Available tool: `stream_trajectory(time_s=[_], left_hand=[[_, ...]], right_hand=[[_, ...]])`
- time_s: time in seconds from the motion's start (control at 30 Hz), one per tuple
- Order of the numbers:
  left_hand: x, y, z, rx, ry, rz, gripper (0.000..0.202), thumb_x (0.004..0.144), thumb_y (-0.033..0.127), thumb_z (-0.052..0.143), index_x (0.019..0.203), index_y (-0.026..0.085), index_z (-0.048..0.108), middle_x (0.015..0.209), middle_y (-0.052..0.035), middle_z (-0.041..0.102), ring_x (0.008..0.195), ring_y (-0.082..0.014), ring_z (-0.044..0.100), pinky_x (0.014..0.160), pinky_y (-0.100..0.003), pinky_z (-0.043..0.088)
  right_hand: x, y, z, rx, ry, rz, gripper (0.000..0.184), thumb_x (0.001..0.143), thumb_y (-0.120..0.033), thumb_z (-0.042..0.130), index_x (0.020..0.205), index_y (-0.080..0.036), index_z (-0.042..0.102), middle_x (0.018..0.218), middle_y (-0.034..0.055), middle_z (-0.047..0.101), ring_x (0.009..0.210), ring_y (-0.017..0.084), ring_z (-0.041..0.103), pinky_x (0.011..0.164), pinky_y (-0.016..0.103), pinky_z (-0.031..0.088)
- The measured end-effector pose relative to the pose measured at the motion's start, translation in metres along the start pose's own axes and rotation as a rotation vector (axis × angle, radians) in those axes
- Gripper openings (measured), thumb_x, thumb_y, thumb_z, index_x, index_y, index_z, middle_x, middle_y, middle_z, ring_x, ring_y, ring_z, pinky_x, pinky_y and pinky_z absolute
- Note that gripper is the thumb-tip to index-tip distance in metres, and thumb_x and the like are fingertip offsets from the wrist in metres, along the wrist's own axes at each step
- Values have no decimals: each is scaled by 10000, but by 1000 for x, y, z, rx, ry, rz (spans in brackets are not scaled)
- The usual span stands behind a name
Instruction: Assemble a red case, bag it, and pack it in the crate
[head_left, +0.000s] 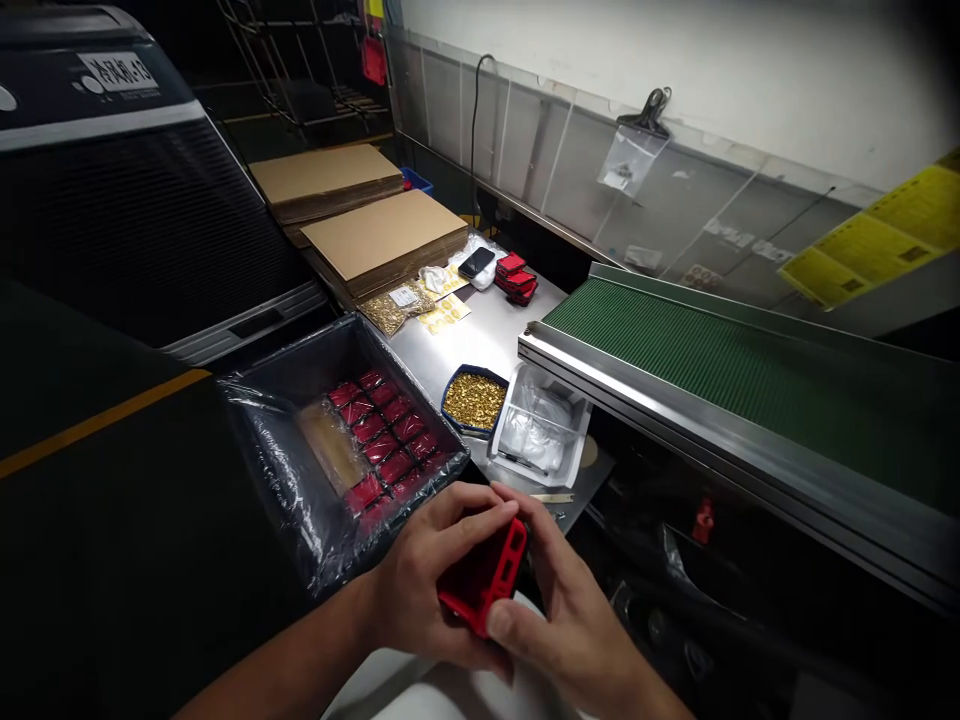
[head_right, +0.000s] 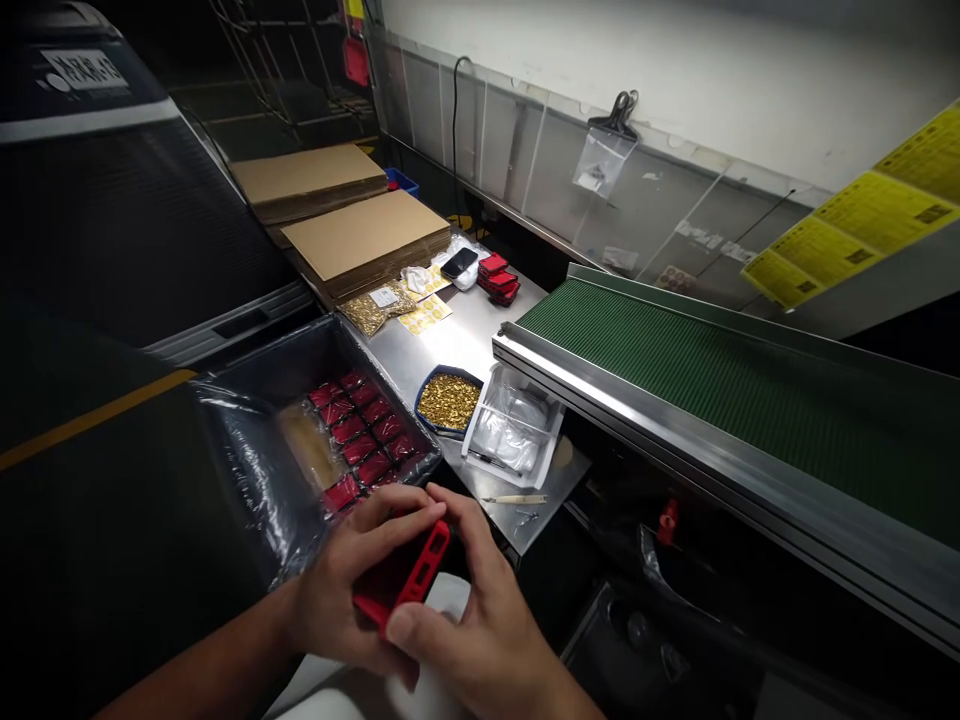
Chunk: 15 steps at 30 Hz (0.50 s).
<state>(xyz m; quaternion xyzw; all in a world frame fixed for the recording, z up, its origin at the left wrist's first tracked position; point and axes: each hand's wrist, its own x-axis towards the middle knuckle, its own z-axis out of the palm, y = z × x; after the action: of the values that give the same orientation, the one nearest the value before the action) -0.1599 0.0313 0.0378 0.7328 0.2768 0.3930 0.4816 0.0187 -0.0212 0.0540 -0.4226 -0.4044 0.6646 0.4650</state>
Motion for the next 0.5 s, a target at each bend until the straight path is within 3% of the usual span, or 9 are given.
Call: stream_trajectory(time_s=[0.07, 0.13, 0.17, 0.23, 0.33, 0.43, 0.5], left_hand=[[-5, -1, 0, 15, 4, 12, 908, 625, 613, 798, 1394, 219, 517, 1233, -186, 559, 1111, -390, 542, 984, -465, 470], [-11, -3, -1, -5, 28, -18, 892, 637, 678, 750, 1376, 225, 539, 1216, -181, 558, 1099, -388, 542, 989, -464, 465], [-15, -4, -1, -21, 39, -59, 900, 624, 711, 733, 1364, 232, 553, 1213, -176, 552, 1093, -388, 540, 984, -462, 469], [-20, -7, -4, -49, 31, -179, 941, 573, 753, 732, 1354, 256, 562, 1238, -160, 522, 1096, -392, 528, 985, -465, 471], [-25, -14, -7, -62, 15, -382, 948, 541, 727, 771, 1359, 307, 545, 1304, -124, 471, 1135, -388, 506, 1034, -480, 438], [-27, -22, -6, -136, 62, -542, 880, 599, 750, 721, 1334, 289, 570, 1341, -113, 477, 1216, -389, 469, 1071, -462, 411], [-28, -26, -1, -325, 123, -663, 844, 638, 761, 682, 1299, 241, 605, 1301, -127, 546, 1212, -375, 499, 1020, -414, 464]], right_hand=[[3, 0, 5, -69, 27, -13, 591, 854, -384, 721, 1380, -276, 474, 1402, 82, 497, 1289, 277, 471, 1089, 396, 400], [9, 8, 2, -26, 106, 10, 381, 956, -453, 549, 1251, -216, 583, 1241, 102, 616, 1155, 257, 580, 999, 382, 467], [12, 15, -6, -3, 167, 20, 387, 983, -485, 469, 1187, -188, 610, 1130, 109, 664, 1057, 248, 629, 945, 381, 495], [15, 39, -35, -77, 363, 26, 456, 988, -538, 392, 1108, -159, 615, 938, 97, 701, 887, 231, 671, 882, 384, 516], [10, 92, -103, -463, 705, 107, 455, 913, -563, 492, 1056, -147, 609, 896, 85, 690, 852, 232, 661, 874, 383, 512], [3, 149, -163, -617, 785, 255, 348, 864, -445, 546, 958, -119, 626, 869, 114, 676, 791, 254, 644, 797, 420, 519], [5, 180, -186, -713, 782, 317, 248, 836, -349, 595, 935, -126, 641, 906, 100, 674, 853, 238, 635, 846, 408, 498]])
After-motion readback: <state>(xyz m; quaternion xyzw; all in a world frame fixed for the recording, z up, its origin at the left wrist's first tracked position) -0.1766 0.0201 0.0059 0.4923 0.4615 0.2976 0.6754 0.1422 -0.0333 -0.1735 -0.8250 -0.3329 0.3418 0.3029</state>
